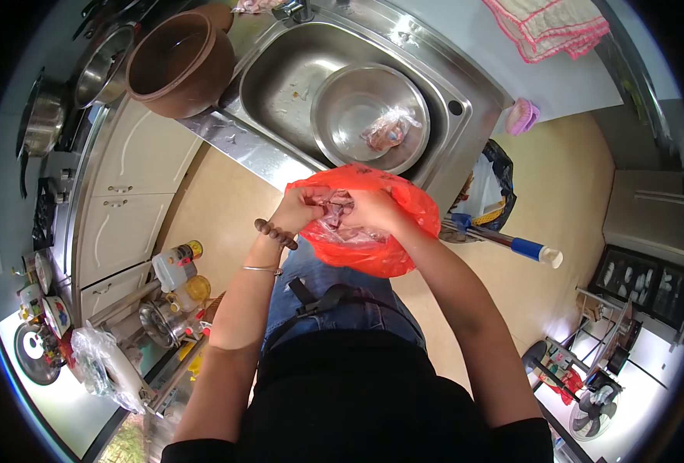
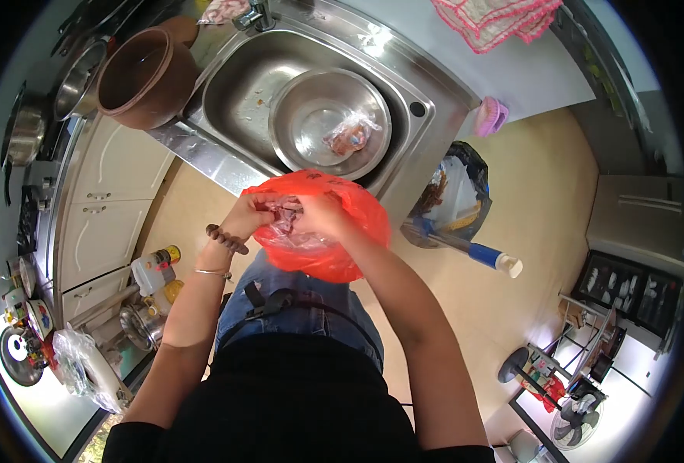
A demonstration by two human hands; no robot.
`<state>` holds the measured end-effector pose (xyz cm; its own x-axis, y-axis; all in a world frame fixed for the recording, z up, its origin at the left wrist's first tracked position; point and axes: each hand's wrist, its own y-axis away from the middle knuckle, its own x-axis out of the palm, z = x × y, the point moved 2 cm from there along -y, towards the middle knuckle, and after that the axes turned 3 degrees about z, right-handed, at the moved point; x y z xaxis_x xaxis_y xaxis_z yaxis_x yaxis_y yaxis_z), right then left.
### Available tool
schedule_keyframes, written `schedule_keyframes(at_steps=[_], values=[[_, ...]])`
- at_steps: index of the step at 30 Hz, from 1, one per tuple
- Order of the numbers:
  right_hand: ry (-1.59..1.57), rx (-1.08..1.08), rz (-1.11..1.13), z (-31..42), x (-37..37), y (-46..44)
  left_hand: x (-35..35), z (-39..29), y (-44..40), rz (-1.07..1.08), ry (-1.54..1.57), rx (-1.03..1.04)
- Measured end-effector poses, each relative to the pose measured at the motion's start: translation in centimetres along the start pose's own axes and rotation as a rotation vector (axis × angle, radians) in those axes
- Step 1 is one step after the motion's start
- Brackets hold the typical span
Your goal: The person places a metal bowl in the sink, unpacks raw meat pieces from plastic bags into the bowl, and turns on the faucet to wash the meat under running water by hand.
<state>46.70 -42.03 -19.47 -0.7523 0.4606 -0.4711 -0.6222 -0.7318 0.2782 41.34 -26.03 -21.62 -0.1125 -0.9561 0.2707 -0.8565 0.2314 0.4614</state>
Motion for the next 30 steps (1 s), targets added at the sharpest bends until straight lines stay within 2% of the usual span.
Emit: schedule_keyframes(at_steps=[4, 6, 7, 9, 10, 12, 13, 15, 17, 18, 19, 20, 21, 23, 24, 26, 27, 28, 30], values=[[-0.034, 0.09, 0.061, -3.8, 0.8, -0.2, -0.7, 1.0, 0.0, -0.097, 0.065, -0.099], [-0.365, 0.107, 0.099, -3.0, 0.7, 0.8, -0.7, 1.1, 0.0, -0.124, 0.04, -0.136], [-0.363, 0.107, 0.105, -2.5, 0.9, 1.1, -0.5, 0.6, 0.3, -0.139, 0.066, -0.13], [-0.333, -0.19, 0.009, -0.9, 1.1, 1.6, -0.1, 0.4, 0.5, -0.153, 0.091, -0.127], [-0.334, -0.189, 0.009, -0.1, 1.0, 1.4, 0.1, 0.6, 0.4, -0.184, 0.163, -0.151], [0.172, 0.008, 0.079, 1.3, 1.0, 0.8, 0.5, 0.6, 0.3, -0.21, 0.232, -0.177], [0.293, 0.028, 0.014, 1.8, 0.9, 0.5, 0.7, 0.3, 0.3, -0.18, 0.281, -0.163], [0.206, 0.054, 0.02, 1.3, 0.7, 0.1, 1.3, -0.1, 0.6, -0.155, 0.331, -0.149], [0.12, 0.076, 0.03, -0.3, 0.7, -0.7, 1.9, -1.1, 1.0, -0.079, -0.059, 0.139], [0.108, -0.032, -0.04, -1.3, 0.5, -1.0, 1.9, -1.3, 1.1, -0.082, -0.058, 0.14], [0.097, -0.141, -0.109, -0.9, -0.2, -1.1, 1.9, -1.8, 1.2, -0.135, -0.391, 0.229], [0.102, -0.147, -0.107, -0.6, -0.9, -1.0, 1.9, -2.3, 1.3, -0.188, -0.724, 0.316], [0.035, -0.024, -0.028, -0.7, -1.6, -0.7, 1.3, -1.5, 0.9, -0.217, -0.782, 0.237], [-0.082, 0.251, 0.203, 0.6, -3.2, -0.4, 1.4, -1.7, 1.0, -0.195, -0.755, 0.225], [-0.077, 0.251, 0.208, 0.4, -3.4, 0.0, 1.5, -1.7, 1.1, -0.165, -0.729, 0.207], [-0.169, 0.389, 0.086, 0.7, -4.4, 0.8, 1.5, -1.2, 0.8, -0.172, -0.717, 0.222], [-0.245, 0.515, 0.343, 1.3, -5.5, 1.0, 1.6, -0.9, 0.5, -0.174, -0.711, 0.236], [-0.237, 0.511, 0.345, 2.5, -6.4, 1.6, 1.9, -0.7, 0.4, -0.182, -0.709, 0.241], [-0.739, 0.134, 0.373, 5.9, -7.0, 2.0, 2.0, -1.2, 0.6, -0.227, -0.812, 0.414]])
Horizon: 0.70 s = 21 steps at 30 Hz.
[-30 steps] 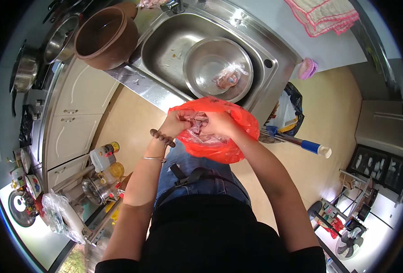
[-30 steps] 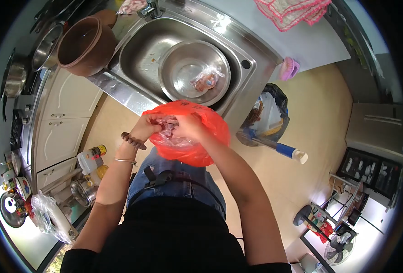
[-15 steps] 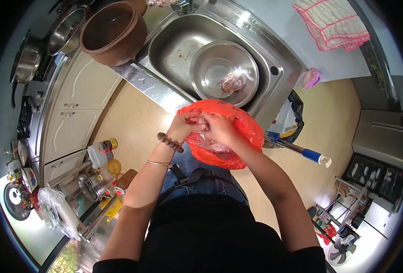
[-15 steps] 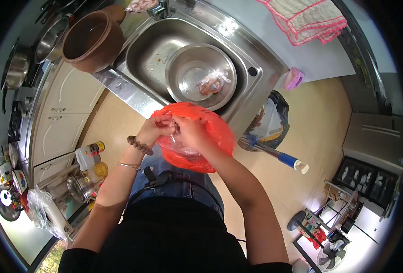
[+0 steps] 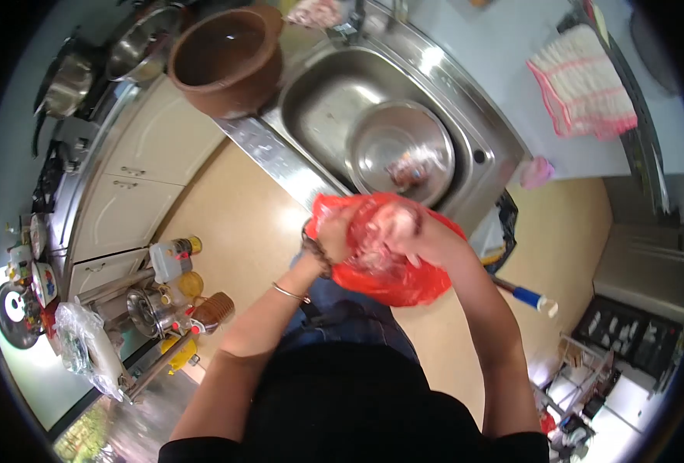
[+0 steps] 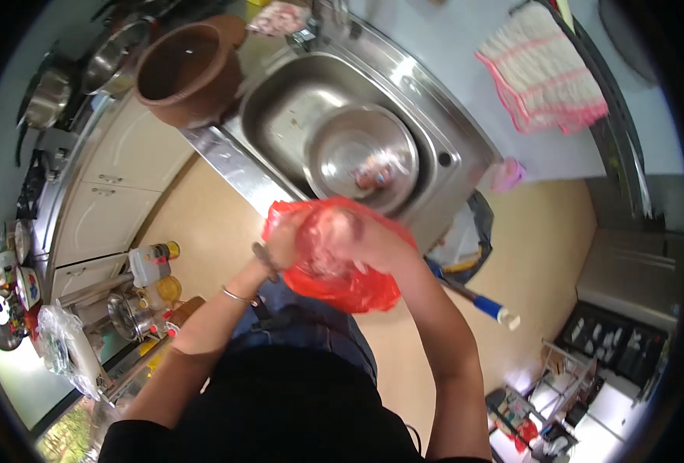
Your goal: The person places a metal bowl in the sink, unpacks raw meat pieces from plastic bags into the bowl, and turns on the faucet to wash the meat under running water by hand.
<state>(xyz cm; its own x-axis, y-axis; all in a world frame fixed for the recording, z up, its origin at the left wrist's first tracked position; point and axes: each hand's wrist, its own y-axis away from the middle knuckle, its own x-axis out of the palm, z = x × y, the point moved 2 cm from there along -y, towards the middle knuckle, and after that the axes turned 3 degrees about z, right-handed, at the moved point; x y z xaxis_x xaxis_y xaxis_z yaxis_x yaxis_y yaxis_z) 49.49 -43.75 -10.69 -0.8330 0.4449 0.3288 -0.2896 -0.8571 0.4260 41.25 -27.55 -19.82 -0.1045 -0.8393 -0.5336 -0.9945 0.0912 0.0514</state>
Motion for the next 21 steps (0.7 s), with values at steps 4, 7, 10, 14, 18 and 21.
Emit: schedule_keyframes(at_steps=[4, 7, 10, 14, 18, 21], values=[[-0.119, -0.411, 0.007, 4.5, 1.4, -0.3, 1.3, 1.4, 0.2, -0.026, -0.02, 0.017], [-0.509, -0.289, -0.341, 6.3, -1.1, -1.5, 2.8, 1.8, 0.6, 0.005, -0.015, 0.02], [-0.543, -0.147, -0.41, 2.8, -6.9, -5.5, 2.8, 0.5, 1.8, 0.053, -0.154, -0.065], [-0.544, 0.064, -0.564, -1.8, -10.2, -9.6, 2.5, -0.2, 2.0, 0.016, -0.199, -0.075], [-0.555, 0.02, -0.674, -2.4, -10.9, -10.0, 2.9, 1.4, 2.1, 0.058, -0.244, -0.126], [-0.127, -0.184, -0.761, 0.5, -8.0, -7.5, 2.6, 1.3, 1.8, 0.12, -0.218, -0.061]])
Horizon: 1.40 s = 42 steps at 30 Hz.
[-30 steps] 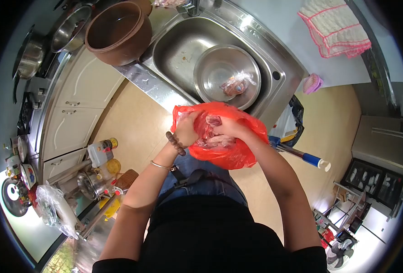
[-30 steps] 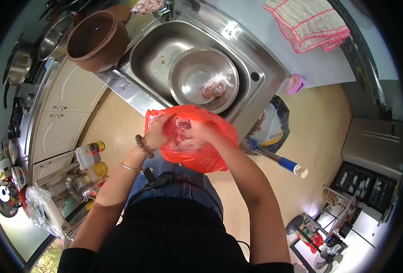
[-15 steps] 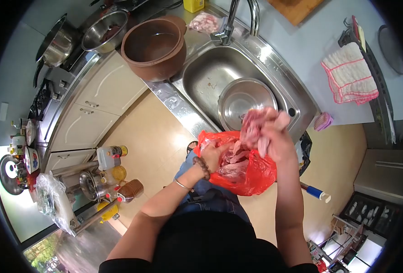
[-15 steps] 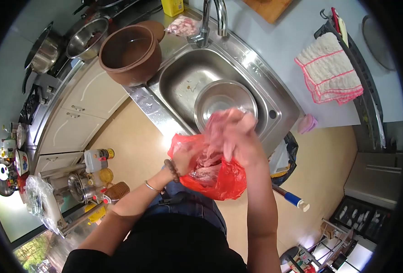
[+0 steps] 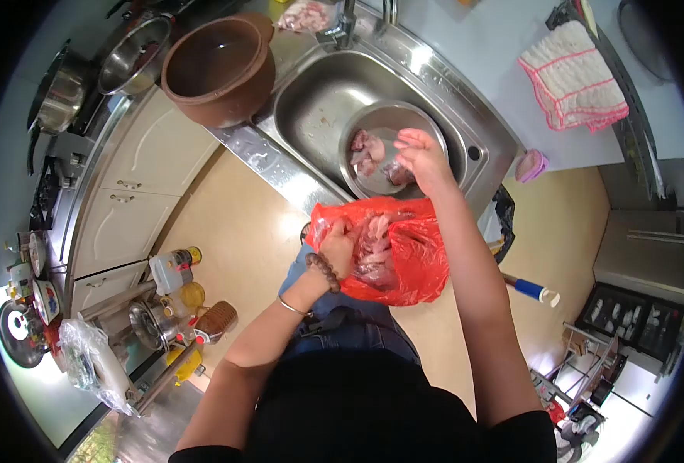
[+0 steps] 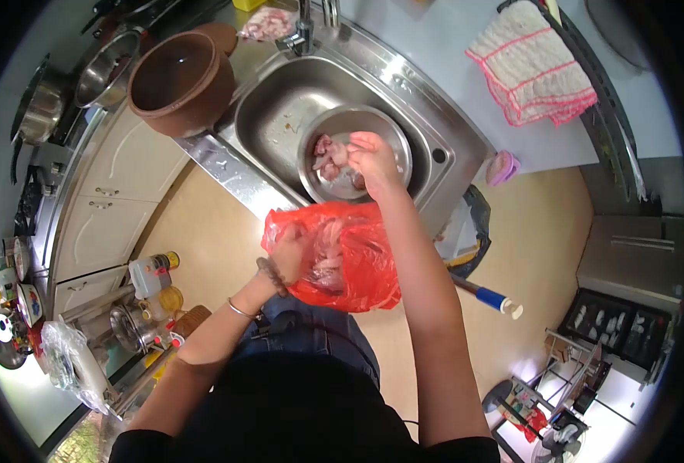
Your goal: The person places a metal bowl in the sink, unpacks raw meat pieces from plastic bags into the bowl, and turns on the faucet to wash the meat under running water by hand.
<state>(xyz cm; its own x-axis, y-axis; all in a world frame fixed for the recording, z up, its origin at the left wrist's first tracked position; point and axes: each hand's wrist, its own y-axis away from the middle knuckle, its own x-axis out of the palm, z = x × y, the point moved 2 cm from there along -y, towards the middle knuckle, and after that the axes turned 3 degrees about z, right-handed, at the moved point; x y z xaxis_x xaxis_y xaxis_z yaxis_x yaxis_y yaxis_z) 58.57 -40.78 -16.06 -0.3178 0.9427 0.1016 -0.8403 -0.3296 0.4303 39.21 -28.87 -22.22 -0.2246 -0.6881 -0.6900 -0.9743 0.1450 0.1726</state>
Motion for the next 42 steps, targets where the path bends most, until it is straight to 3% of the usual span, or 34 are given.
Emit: schedule_keyframes(at_steps=[1, 3, 5, 7, 8, 9, 10, 11, 14, 16, 18, 22, 24, 28, 30, 33, 34, 37, 38, 42], values=[[0.056, -0.099, 0.176, 1.0, -0.1, 1.6, 0.2, 0.1, -0.1, -0.028, -0.027, 0.075], [0.229, 0.081, 0.487, 2.7, 1.6, 7.7, 0.4, 0.1, 0.1, 0.026, -0.084, 0.09], [0.951, -0.323, 0.722, -0.4, 1.5, 10.9, -1.1, -1.1, 0.5, 0.048, -0.069, 0.033], [1.261, -0.295, 0.534, -4.3, -1.0, 13.6, -2.3, -2.3, 0.7, 0.111, -0.043, -0.003], [1.26, -0.289, 0.528, -5.0, -2.5, 14.7, -2.4, -2.3, 0.7, 0.13, -0.067, -0.024], [1.066, -0.044, 0.405, -5.8, -4.4, 15.5, -2.4, -2.3, 0.7, 0.148, -0.091, -0.047], [0.861, 0.19, 0.281, -5.9, -5.3, 16.0, -2.2, -2.2, 0.4, 0.299, -0.022, -0.089], [0.858, 0.194, 0.279, -6.2, -5.5, 16.2, -2.1, -2.5, 0.2, 0.304, -0.021, -0.088], [0.973, 0.063, 0.254, -5.6, -4.4, 16.8, -1.7, -3.5, 0.0, 0.232, -0.1, -0.128], [1.162, -0.266, 0.225, -3.6, -2.2, 15.0, -2.3, -3.7, -0.2, 0.208, -0.122, -0.113], [1.008, -0.434, 0.317, -4.2, -0.6, 12.9, -3.0, -3.4, -0.4, 0.146, -0.155, -0.061], [1.238, -0.692, 0.305, -8.0, 0.5, 9.1, -3.2, -2.7, -0.8, 0.263, -0.149, -0.127], [1.379, -0.407, 0.385, -9.1, 0.9, 7.6, -2.2, -1.6, -0.9, 0.216, -0.131, -0.093], [1.435, -0.257, 0.544, -8.0, 1.5, 6.8, -2.2, -2.2, -0.3, 0.161, -0.123, -0.097], [0.833, -0.135, 0.586, -9.7, -0.2, 6.1, -2.1, -1.9, -0.3, 0.145, -0.117, -0.055], [0.602, -0.023, 0.552, -7.1, -1.4, 7.7, -2.4, -1.8, -0.2, 0.203, -0.006, -0.137], [0.463, 0.127, 0.616, -6.5, -1.8, 7.7, -2.4, -1.9, -0.2, 0.198, 0.0, -0.14], [0.668, 0.158, 0.551, -4.9, -3.0, 8.3, -2.5, -1.9, -0.3, 0.238, 0.03, -0.184], [0.567, 0.108, 0.471, -3.4, -2.4, 9.5, -2.4, -1.8, -0.2, 0.211, 0.017, -0.146], [0.428, -0.025, 0.546, -2.4, -2.7, 10.7, -2.0, -1.4, 0.0, 0.172, -0.083, -0.052]])
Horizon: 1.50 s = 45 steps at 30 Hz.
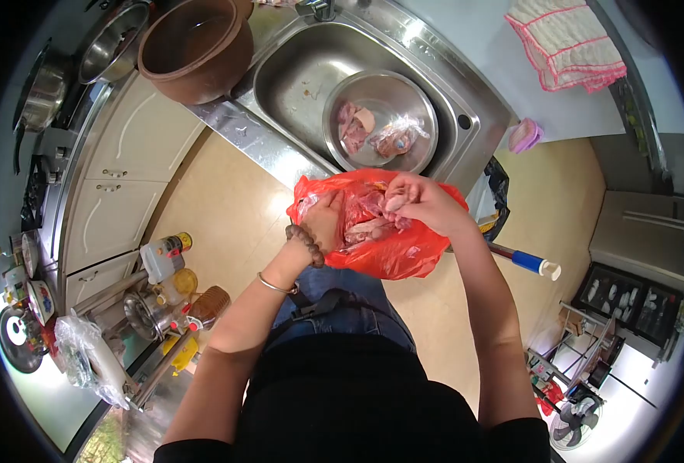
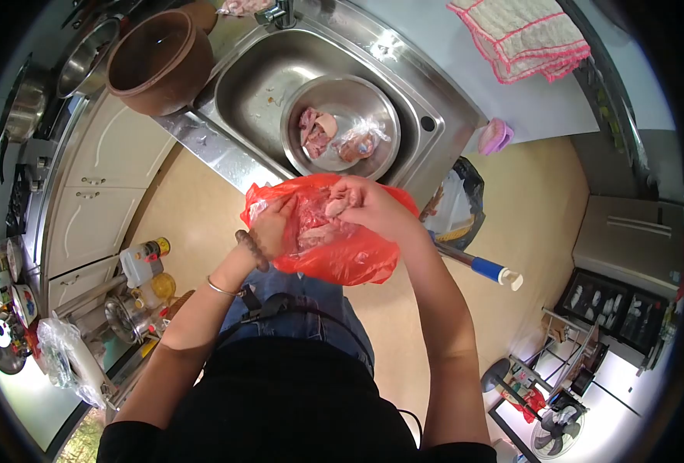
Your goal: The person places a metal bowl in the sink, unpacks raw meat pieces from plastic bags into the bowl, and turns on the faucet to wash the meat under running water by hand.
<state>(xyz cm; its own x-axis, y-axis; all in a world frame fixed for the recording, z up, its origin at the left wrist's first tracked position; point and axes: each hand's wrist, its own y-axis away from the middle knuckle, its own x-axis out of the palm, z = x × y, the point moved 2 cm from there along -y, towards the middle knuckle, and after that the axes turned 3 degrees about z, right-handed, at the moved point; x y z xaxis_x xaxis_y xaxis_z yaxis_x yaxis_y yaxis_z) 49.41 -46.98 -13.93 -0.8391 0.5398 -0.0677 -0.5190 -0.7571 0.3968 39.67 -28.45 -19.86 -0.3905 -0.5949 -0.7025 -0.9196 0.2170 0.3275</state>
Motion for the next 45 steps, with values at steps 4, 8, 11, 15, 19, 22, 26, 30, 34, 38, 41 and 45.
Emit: schedule_keyframes(at_steps=[4, 8, 11, 15, 19, 22, 26, 30, 34, 38, 41, 45], values=[[-0.591, -0.069, -0.061, 4.2, 0.1, 1.1, 0.7, 0.0, 0.1, -0.047, 0.004, 0.033], [-0.844, -0.071, -0.322, 6.3, -1.1, -1.1, 0.9, -0.4, 0.4, -0.056, -0.087, 0.06], [-0.842, -0.063, -0.455, 4.7, -2.7, -4.8, -0.2, -1.7, 1.2, -0.01, -0.039, 0.008], [-0.777, 0.022, -0.467, 2.9, -4.2, -9.4, 0.3, -1.4, 1.9, -0.042, -0.04, 0.041], [-0.687, -0.022, -0.66, 1.4, -5.9, -10.2, -1.1, -3.2, 3.0, -0.122, -0.016, 0.08], [-0.067, -0.045, -0.767, 3.0, -5.6, -7.7, -1.3, -4.5, 3.8, -0.128, 0.064, 0.24], [0.276, -0.161, -0.134, 3.4, 1.5, -2.0, -0.9, -5.4, 4.2, -0.073, 0.147, 0.459], [0.859, 0.119, -0.142, -2.4, 4.5, 3.2, -0.9, -5.4, 4.4, 0.163, 0.099, 0.366], [1.001, 0.396, -0.164, -1.4, 2.6, 6.9, -0.2, -5.1, 5.0, 0.23, 0.008, 0.355], [0.91, 0.276, -0.267, -0.5, 1.6, 7.1, 0.9, -5.7, 5.4, 0.246, -0.109, 0.368], [0.885, -0.078, -0.169, -1.8, 1.4, 5.2, 0.7, -5.6, 5.9, 0.043, -0.091, 0.504], [0.793, 0.057, -0.064, -3.4, 2.6, 3.2, 0.0, -6.1, 6.8, 0.209, -0.201, 0.561]])
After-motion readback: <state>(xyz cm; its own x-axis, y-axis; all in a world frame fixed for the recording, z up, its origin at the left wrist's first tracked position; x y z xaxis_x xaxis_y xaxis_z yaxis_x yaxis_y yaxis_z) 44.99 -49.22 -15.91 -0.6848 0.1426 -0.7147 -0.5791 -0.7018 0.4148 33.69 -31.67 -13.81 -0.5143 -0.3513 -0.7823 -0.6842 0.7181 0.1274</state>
